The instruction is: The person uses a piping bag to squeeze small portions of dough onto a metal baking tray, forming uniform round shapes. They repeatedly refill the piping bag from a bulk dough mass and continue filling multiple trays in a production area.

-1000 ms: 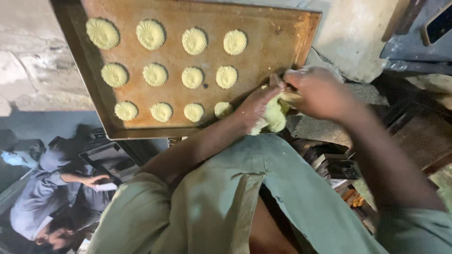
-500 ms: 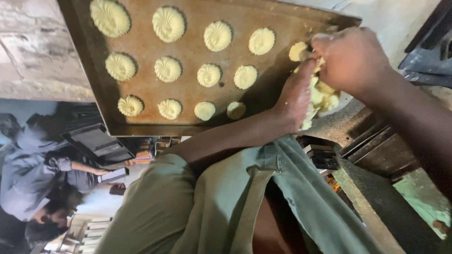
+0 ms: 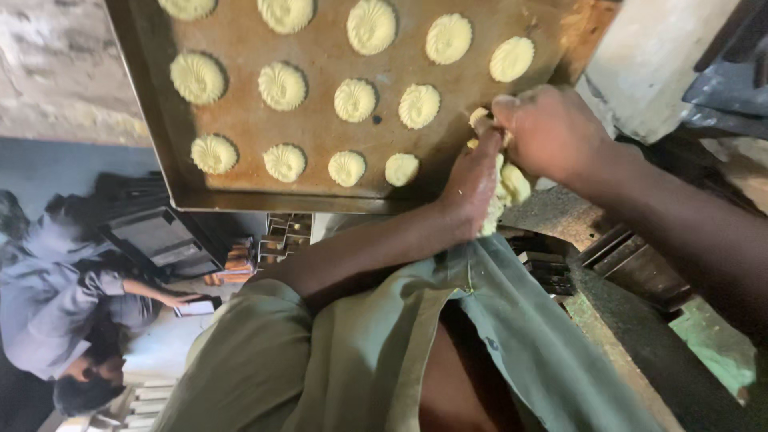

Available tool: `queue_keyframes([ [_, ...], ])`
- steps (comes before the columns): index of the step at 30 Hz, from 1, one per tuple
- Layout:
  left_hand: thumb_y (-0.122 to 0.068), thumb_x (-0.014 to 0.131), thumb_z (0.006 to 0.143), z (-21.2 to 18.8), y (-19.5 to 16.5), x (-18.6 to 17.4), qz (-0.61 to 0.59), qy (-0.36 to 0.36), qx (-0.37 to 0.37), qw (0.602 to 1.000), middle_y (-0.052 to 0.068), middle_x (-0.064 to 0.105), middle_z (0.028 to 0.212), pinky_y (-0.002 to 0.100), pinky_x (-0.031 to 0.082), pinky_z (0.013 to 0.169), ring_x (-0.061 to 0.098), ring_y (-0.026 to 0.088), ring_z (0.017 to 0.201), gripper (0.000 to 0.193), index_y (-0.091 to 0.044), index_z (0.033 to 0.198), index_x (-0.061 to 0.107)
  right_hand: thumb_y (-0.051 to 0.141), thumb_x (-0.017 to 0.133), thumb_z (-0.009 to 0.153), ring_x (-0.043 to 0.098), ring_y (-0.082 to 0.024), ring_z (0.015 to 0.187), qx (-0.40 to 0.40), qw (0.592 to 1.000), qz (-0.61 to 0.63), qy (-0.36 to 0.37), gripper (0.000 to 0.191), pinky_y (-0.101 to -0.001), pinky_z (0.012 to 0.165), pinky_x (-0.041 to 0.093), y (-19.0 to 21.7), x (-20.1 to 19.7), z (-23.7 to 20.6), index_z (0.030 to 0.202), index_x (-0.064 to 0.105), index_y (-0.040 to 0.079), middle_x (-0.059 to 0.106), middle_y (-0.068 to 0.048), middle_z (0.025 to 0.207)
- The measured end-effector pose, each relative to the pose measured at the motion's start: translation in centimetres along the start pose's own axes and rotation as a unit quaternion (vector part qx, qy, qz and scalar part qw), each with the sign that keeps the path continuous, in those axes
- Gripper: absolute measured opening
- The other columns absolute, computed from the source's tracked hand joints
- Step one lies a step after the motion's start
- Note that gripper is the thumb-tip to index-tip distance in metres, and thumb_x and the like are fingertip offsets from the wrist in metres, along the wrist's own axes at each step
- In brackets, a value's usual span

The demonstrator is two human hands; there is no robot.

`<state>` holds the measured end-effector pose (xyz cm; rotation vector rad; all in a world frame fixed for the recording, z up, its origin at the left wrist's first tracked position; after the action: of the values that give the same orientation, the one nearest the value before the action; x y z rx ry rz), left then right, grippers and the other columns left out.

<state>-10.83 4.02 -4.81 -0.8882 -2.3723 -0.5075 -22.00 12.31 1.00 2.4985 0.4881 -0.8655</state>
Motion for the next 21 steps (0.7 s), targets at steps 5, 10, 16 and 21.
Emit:
queue_keyframes([
  [5,-0.045,0.052,0.104,-1.6,0.5,-0.8,0.086,-0.045,0.076,0.992,0.006,0.065,0.098,0.035,0.048,0.080,0.056,0.016,0.089,0.049,0.001,0.111,0.066,0.019,0.068,0.093,0.069,-0.031,0.084,0.039,0.995,-0.090,-0.016,0.013,-0.0460,0.071,0.055,1.5,2.3,-0.1,0.100,0.065,0.009,0.069,-0.012,0.087],
  [10,-0.049,0.053,0.100,-5.3,0.2,-2.8,0.189,0.004,0.004,0.982,0.011,0.069,0.095,0.035,0.055,0.073,0.065,0.018,0.082,0.049,-0.003,0.111,0.066,0.018,0.072,0.082,0.069,-0.030,0.087,0.075,0.983,0.026,0.163,0.027,-0.0448,0.075,0.057,4.5,-2.0,-3.1,0.106,0.063,0.009,0.072,-0.013,0.089],
  [16,-0.050,0.057,0.102,-5.5,2.5,-3.4,0.100,0.017,-0.016,0.995,0.011,0.069,0.096,0.036,0.057,0.068,0.069,0.019,0.079,0.052,-0.001,0.116,0.066,0.012,0.073,0.079,0.069,-0.036,0.088,0.009,0.999,0.003,0.050,0.037,-0.0504,0.086,0.054,6.1,-0.4,-6.1,0.113,0.061,0.004,0.070,-0.018,0.092],
  [21,-0.047,0.055,0.103,-5.8,4.1,-5.0,0.151,0.040,0.069,0.985,0.004,0.069,0.105,0.029,0.056,0.077,0.066,0.010,0.089,0.048,-0.004,0.123,0.065,0.015,0.080,0.073,0.068,-0.032,0.085,0.053,0.961,0.079,0.260,0.037,-0.0449,0.076,0.058,5.0,2.1,-5.8,0.102,0.059,0.005,0.070,-0.016,0.085],
])
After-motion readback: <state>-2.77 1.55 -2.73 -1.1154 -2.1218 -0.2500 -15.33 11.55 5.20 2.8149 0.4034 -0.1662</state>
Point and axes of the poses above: each hand's wrist, its own z-axis towards the middle knuckle, its own x-axis out of the palm, y = z × x, the point moved 2 cm from there along z, towards the middle knuckle
